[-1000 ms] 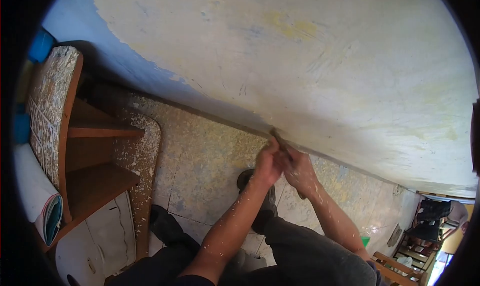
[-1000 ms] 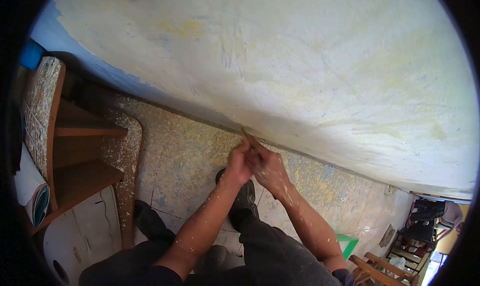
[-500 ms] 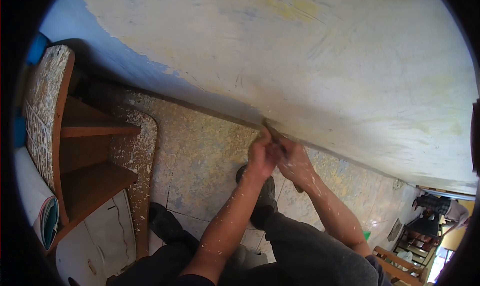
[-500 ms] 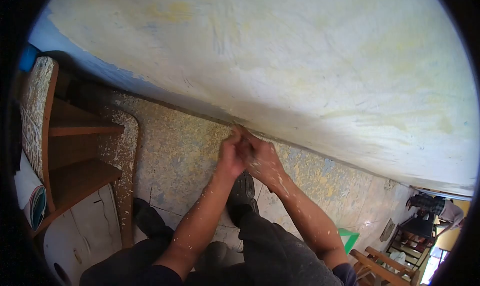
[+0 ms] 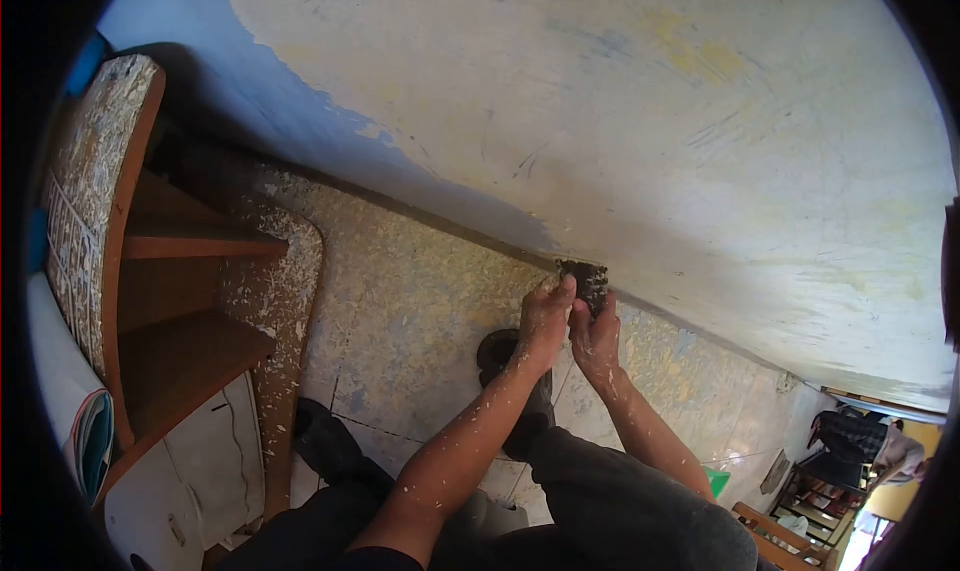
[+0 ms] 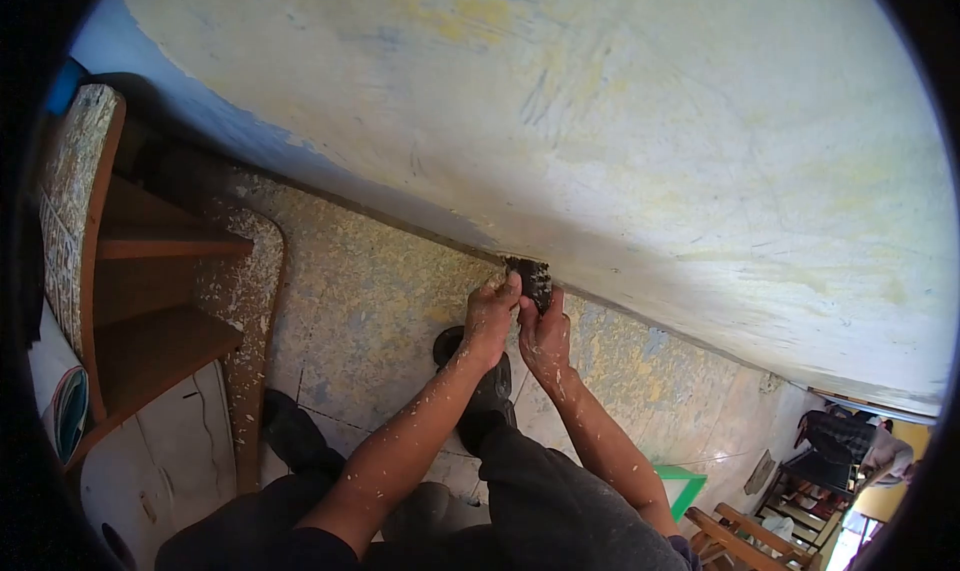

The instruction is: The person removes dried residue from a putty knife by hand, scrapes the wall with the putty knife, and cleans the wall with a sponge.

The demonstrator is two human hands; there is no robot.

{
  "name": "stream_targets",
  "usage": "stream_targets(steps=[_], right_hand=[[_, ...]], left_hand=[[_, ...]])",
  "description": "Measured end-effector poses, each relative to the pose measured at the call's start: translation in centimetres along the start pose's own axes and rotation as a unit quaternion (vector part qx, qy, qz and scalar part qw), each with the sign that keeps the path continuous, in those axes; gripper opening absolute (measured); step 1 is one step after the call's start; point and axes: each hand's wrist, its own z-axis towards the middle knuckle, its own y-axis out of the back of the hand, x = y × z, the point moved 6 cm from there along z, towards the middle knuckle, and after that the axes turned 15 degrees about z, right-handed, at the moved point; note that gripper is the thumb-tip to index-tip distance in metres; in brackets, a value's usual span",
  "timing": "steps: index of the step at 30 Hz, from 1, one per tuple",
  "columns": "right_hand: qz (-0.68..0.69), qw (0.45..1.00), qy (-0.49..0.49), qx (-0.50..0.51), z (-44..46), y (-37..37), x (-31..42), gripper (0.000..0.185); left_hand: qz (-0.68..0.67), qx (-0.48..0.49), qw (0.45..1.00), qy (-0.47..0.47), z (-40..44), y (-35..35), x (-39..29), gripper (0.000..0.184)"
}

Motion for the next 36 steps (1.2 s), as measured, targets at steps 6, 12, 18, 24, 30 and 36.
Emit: stream_targets(steps=[6,12,18,24,30,36], right_hand=[[-0.154,0.986,0.060,0.010,0.5,0.0,-1.6,0.046],[-0.268,0.963,0.006,0.017,1.9,-2.5,1.0,0.045],[-0.229,0.972,0.039,0.023,0.9,-2.0,0.9,0.041],[-0.199,0.979,0.020,0.027,1.2,-2.4,3.6,0.040],[-0.290,0.952,-0.015,0.093,1.5,-2.2,1.6,0.054],[-0.309,0.947,0.018,0.091,1.8,-1.5,2.3,0.053]], left_hand=[[-0.069,0.035,0.995,0.057,1.8,0.2,2.1,0.013],[-0.247,0.027,0.967,0.060,2.4,1.7,1.8,0.015],[-0.201,0.038,0.977,0.062,2.1,1.4,1.5,0.013],[-0.204,0.031,0.976,0.073,2.3,0.7,2.9,0.024],[-0.244,0.084,0.958,0.124,2.6,0.6,3.3,0.028],[-0.326,0.135,0.928,0.115,4.0,-0.7,6.0,0.028]])
